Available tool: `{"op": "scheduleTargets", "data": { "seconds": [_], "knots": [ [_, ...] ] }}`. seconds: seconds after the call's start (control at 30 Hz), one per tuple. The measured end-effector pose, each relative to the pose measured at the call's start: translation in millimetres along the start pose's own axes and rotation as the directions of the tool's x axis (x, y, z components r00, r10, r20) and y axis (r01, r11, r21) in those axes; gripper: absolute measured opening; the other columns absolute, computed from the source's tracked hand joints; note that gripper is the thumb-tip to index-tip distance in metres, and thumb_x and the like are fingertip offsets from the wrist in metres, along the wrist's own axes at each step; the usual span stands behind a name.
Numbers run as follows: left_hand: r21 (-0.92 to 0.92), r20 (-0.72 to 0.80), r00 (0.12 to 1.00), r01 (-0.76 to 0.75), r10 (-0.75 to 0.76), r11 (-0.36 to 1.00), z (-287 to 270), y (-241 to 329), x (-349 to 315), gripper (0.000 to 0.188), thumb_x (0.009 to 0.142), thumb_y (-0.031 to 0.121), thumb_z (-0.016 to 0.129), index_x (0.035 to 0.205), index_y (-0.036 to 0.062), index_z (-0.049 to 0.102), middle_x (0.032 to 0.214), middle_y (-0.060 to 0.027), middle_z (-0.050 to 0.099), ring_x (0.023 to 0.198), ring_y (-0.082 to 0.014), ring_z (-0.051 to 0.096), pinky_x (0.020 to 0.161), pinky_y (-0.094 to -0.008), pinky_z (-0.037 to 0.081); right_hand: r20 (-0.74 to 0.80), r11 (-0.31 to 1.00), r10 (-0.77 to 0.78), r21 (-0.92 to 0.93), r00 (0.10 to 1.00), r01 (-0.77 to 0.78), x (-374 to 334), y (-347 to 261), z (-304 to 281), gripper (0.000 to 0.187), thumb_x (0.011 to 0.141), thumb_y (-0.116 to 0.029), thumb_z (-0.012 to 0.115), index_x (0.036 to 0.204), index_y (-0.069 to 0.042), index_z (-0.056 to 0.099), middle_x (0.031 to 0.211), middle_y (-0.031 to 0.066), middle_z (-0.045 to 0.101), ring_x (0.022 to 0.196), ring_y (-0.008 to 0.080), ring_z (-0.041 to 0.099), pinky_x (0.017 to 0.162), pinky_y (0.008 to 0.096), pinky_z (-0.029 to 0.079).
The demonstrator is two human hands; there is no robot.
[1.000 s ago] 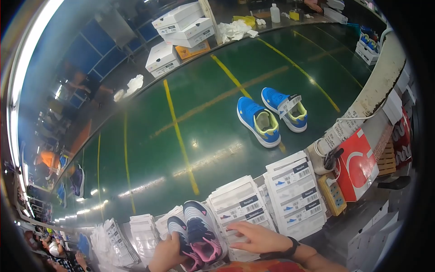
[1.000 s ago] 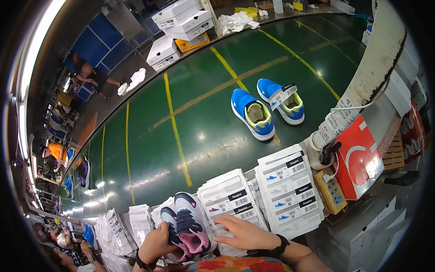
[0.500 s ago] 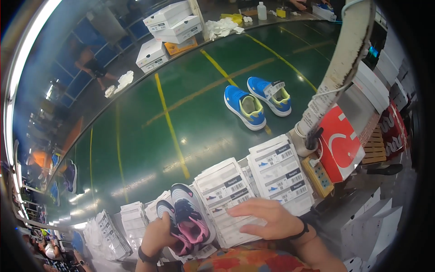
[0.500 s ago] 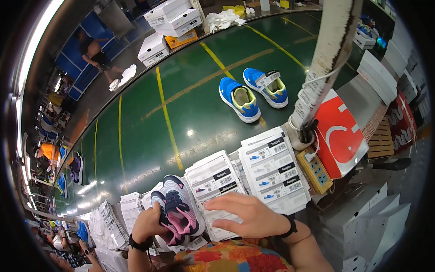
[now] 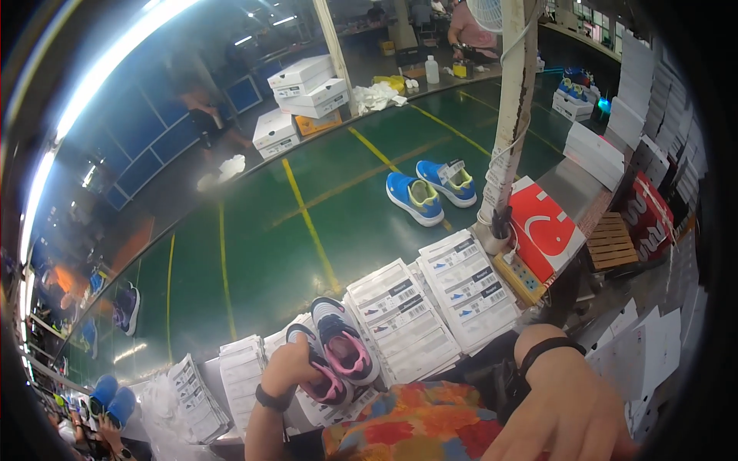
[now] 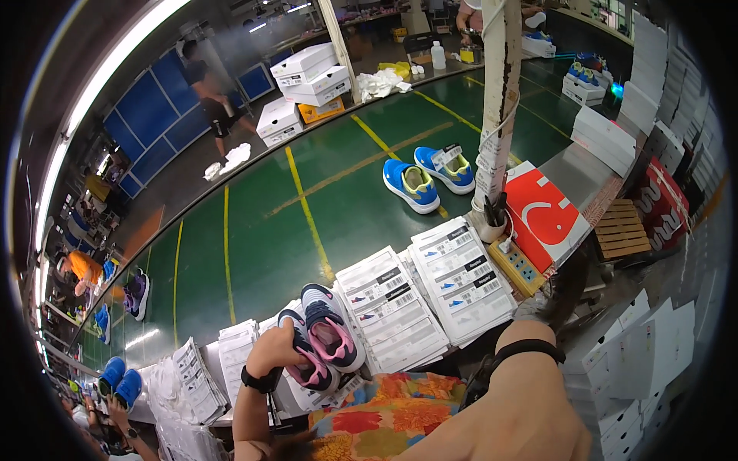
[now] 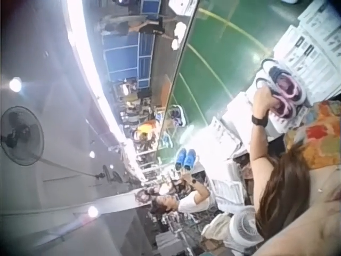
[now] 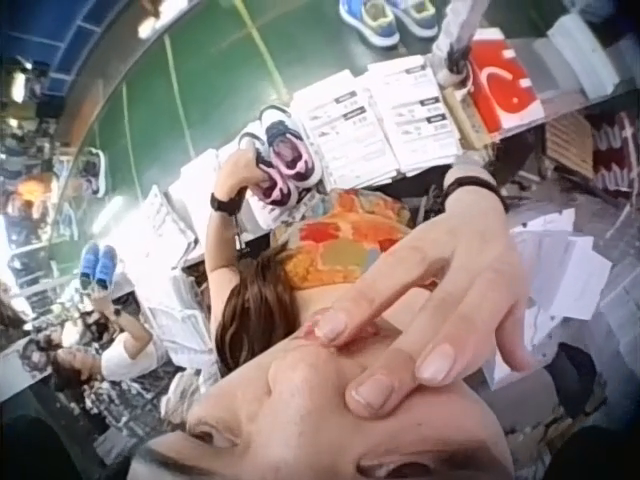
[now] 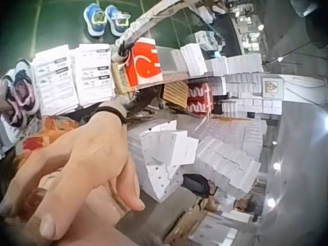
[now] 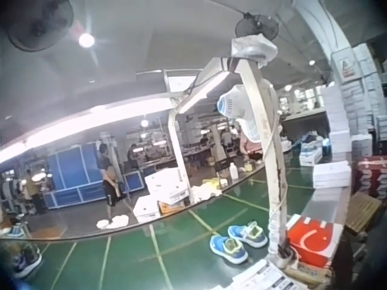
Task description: The recorder is inspecting manufactured shoes, checking their soles, and matching them with the correct size/model labels and boxes on a factory assembly line.
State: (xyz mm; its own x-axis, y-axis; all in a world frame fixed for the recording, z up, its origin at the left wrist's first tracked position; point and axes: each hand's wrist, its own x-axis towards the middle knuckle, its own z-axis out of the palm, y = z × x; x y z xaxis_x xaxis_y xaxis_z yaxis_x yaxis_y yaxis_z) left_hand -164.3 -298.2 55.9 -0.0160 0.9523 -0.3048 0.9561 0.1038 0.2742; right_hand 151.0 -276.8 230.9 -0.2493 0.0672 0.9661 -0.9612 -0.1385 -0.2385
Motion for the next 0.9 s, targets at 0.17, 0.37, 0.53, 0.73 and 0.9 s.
{"op": "scheduleTargets", "data": {
  "seconds": [0.17,0.37,0.53,0.73,0.9],
  "knots": [
    [-0.068,-0.051,0.998,0.024,-0.027,0.997,-1,1,-4,0.066,0.059,0.034,0.082,0.097,-0.0062,0.046,0.073,-0.0269,0.065,0.073,-0.0458,0.066,0.065,-0.0485,0.054,0.059,0.994,-0.105,0.006,0.993,0.105,12,25,-8,0.044,0.102,-0.034,0.052,0.129,0.0,0.058,0.126,0.0283,0.06,0.125,0.0511,0.048,0.098,0.0561,0.046],
    [-0.325,0.077,0.978,-0.161,0.196,0.932,-35,-21,-29,0.075,0.076,0.048,0.078,0.125,-0.0032,0.051,0.119,-0.0299,0.058,0.108,-0.0416,0.06,0.089,-0.0432,0.049,-0.276,0.825,0.5,-0.135,0.821,-0.548,44,28,-106,0.042,0.099,-0.038,0.054,0.117,-0.001,0.064,0.114,0.018,0.066,0.109,0.0301,0.061,0.09,0.0407,0.05],
    [-0.734,0.049,0.817,-0.361,0.575,0.576,-108,50,-14,0.082,0.08,0.035,0.081,0.142,-0.0015,0.042,0.153,-0.0242,0.035,0.144,-0.0351,0.032,0.115,-0.0437,0.028,-0.598,0.072,0.562,-0.653,0.572,-0.754,25,81,-284,0.041,0.091,-0.033,0.067,0.114,0.0,0.063,0.109,0.015,0.069,0.101,0.0252,0.067,0.084,0.0361,0.052],
    [-0.934,0.064,0.569,-0.255,0.82,0.25,-94,104,73,0.074,0.088,0.03,0.072,0.148,0.0035,0.037,0.158,-0.0199,0.028,0.145,-0.0333,0.03,0.116,-0.0428,0.028,-0.922,-0.255,0.385,-0.057,-0.047,-0.965,-56,139,-511,0.045,0.085,-0.034,0.07,0.11,0.003,0.063,0.104,0.0154,0.068,0.093,0.0271,0.066,0.071,0.0372,0.057],
    [-0.969,0.03,0.81,-0.121,0.586,0.217,-145,101,131,0.075,0.091,0.035,0.068,0.149,0.0017,0.034,0.157,-0.0193,0.029,0.137,-0.035,0.042,0.113,-0.0457,0.032,-0.906,-0.382,0.343,0.104,-0.246,-0.918,-85,150,-582,0.046,0.087,-0.033,0.065,0.108,0.008,0.062,0.099,0.0181,0.067,0.087,0.0277,0.067,0.068,0.0386,0.059]
  ]
}}
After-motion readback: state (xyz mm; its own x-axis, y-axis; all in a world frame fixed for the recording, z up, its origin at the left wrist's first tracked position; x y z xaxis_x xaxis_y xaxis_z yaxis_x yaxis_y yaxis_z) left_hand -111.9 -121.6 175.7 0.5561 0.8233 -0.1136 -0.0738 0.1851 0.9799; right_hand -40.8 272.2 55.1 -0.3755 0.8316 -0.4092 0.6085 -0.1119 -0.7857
